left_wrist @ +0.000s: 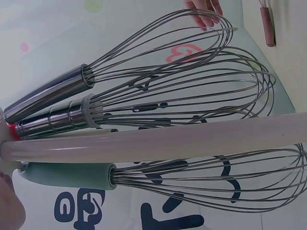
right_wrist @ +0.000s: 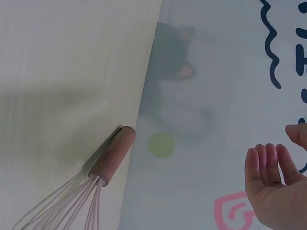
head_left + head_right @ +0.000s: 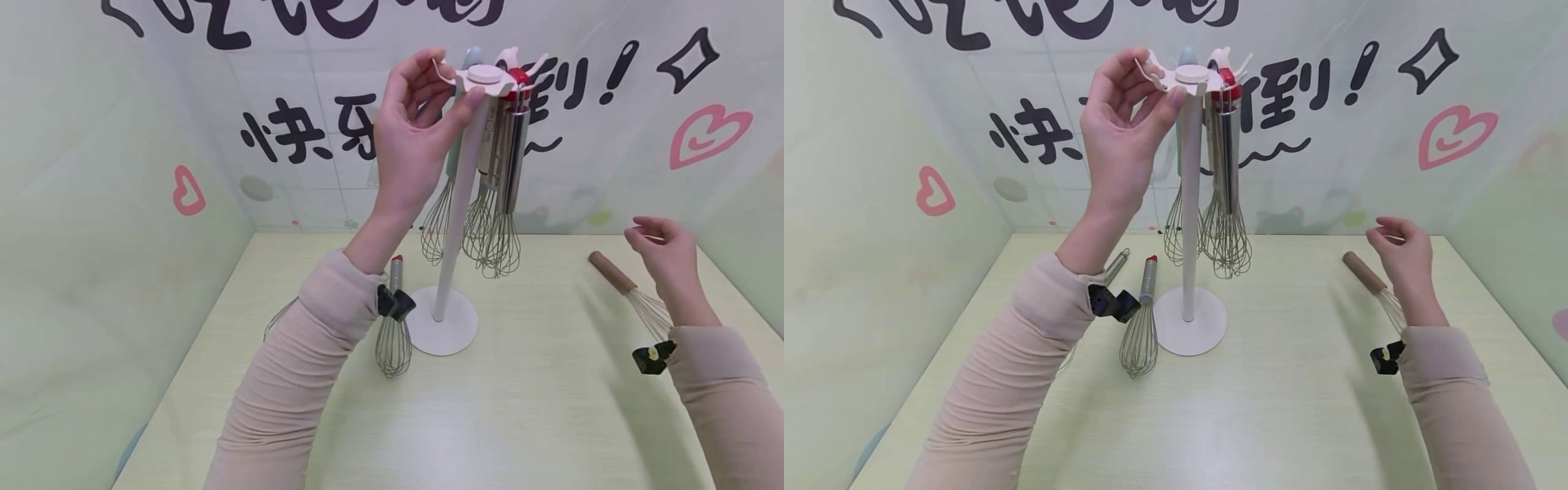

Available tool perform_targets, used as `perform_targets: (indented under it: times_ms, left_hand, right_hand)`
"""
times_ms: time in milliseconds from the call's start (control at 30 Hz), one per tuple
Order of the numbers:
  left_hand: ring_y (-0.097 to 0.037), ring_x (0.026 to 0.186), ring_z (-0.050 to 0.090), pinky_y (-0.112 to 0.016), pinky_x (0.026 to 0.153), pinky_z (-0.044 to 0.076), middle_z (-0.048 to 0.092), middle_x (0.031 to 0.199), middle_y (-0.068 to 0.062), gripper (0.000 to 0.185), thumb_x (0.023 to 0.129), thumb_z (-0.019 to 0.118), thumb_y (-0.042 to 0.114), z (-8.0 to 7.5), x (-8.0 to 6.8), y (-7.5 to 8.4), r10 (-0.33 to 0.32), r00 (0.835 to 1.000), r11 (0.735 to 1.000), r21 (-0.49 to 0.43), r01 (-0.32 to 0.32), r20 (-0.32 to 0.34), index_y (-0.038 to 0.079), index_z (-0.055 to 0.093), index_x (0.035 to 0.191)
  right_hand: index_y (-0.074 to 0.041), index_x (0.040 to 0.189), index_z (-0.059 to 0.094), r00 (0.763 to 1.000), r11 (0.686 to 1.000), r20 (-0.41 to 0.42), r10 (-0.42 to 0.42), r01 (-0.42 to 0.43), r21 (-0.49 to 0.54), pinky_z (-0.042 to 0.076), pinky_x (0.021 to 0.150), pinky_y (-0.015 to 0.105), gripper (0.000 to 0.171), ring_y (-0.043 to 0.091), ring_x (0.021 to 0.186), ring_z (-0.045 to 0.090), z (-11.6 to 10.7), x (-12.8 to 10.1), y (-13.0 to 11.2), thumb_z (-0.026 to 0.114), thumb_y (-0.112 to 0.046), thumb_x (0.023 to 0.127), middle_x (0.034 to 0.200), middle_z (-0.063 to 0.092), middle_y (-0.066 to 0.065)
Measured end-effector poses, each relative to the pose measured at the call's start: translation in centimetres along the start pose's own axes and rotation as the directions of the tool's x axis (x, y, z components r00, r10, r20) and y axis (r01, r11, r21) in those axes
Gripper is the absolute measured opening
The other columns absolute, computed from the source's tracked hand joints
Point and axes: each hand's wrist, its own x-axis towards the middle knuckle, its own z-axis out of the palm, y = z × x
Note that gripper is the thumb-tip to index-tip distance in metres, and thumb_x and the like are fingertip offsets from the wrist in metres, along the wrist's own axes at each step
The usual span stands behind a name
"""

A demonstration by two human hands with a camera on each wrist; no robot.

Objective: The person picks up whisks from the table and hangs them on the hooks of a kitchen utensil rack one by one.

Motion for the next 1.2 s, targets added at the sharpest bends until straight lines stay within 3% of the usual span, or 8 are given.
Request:
perform_targets:
  times_ms: [467,733,800,833,967,1100,1200]
  left_hand:
    - [-0.019,0.104,0.057,-0.019,0.102,0.050,0.053,0.110,-0.015,0.056,0.079,0.069,-0.012,0.0,0.1,0.1,0.002,1.000,1.000,0.005,-0.002,0.015,-0.011,0.044,0.128]
    - [-0.018,0.103,0.057,-0.019,0.102,0.050,0.052,0.110,-0.015,0.056,0.079,0.069,-0.012,0.0,0.1,0.1,0.005,1.000,1.000,0.008,-0.005,0.017,-0.011,0.044,0.128]
    - [-0.018,0.103,0.057,-0.019,0.102,0.050,0.053,0.110,-0.015,0.056,0.079,0.069,-0.012,0.0,0.1,0.1,0.004,1.000,1.000,0.006,-0.004,0.016,-0.011,0.044,0.128]
    - [-0.018,0.103,0.057,-0.019,0.102,0.050,0.052,0.110,-0.015,0.056,0.079,0.069,-0.012,0.0,0.1,0.1,0.006,1.000,1.000,0.004,-0.006,0.016,-0.012,0.044,0.128]
    - [-0.018,0.103,0.057,-0.020,0.102,0.050,0.052,0.109,-0.015,0.055,0.079,0.069,-0.012,0.0,0.0,0.0,0.006,1.000,1.000,0.001,-0.006,0.015,-0.012,0.044,0.128]
    - [-0.018,0.102,0.057,-0.020,0.102,0.050,0.052,0.109,-0.014,0.055,0.079,0.069,-0.012,0.0,0.0,0.0,0.008,1.000,1.000,0.002,-0.008,0.015,-0.011,0.044,0.128]
    - [-0.018,0.102,0.057,-0.020,0.102,0.050,0.053,0.108,-0.014,0.055,0.079,0.069,-0.012,-0.1,0.0,0.0,0.009,1.000,1.000,0.003,-0.009,0.014,-0.012,0.044,0.128]
  right_hand:
    - [-0.044,0.091,0.046,0.997,0.984,-0.001,0.072,-0.071,-0.166,0.038,0.061,0.003,0.017,-0.013,0.077,0.043,-1.2,0.7,4.2,0.054,-0.029,0.094,0.076,0.047,-0.035]
    - [-0.042,0.096,0.044,0.998,0.966,0.031,0.047,-0.038,-0.254,0.039,0.061,0.002,0.016,-0.018,0.075,0.041,-1.8,0.9,5.8,0.054,-0.030,0.095,0.076,0.044,-0.039]
    - [-0.033,0.110,0.052,0.998,0.957,0.045,0.035,-0.021,-0.290,0.039,0.061,0.001,0.015,-0.021,0.074,0.039,-1.9,0.9,6.1,0.054,-0.030,0.095,0.077,0.042,-0.039]
    - [-0.025,0.117,0.054,0.998,0.949,0.049,0.028,-0.011,-0.314,0.039,0.061,0.001,0.023,-0.022,0.074,0.038,-1.9,1.0,6.3,0.053,-0.031,0.095,0.078,0.041,-0.039]
    - [0.006,0.137,0.042,0.998,0.913,0.066,0.010,0.018,-0.408,0.037,0.063,0.002,0.056,-0.023,0.074,0.033,-2.1,1.0,7.0,0.052,-0.030,0.096,0.081,0.037,-0.037]
    - [0.010,0.134,0.043,0.997,0.888,0.073,-0.017,0.048,-0.457,0.037,0.062,0.002,0.052,-0.025,0.072,0.031,-2.3,1.1,7.7,0.054,-0.022,0.095,0.084,0.042,-0.032]
    - [0.012,0.134,0.043,0.997,0.878,0.079,-0.018,0.054,-0.475,0.036,0.063,0.004,0.051,-0.026,0.071,0.029,-2.3,1.1,8.1,0.055,-0.019,0.094,0.097,0.062,-0.002]
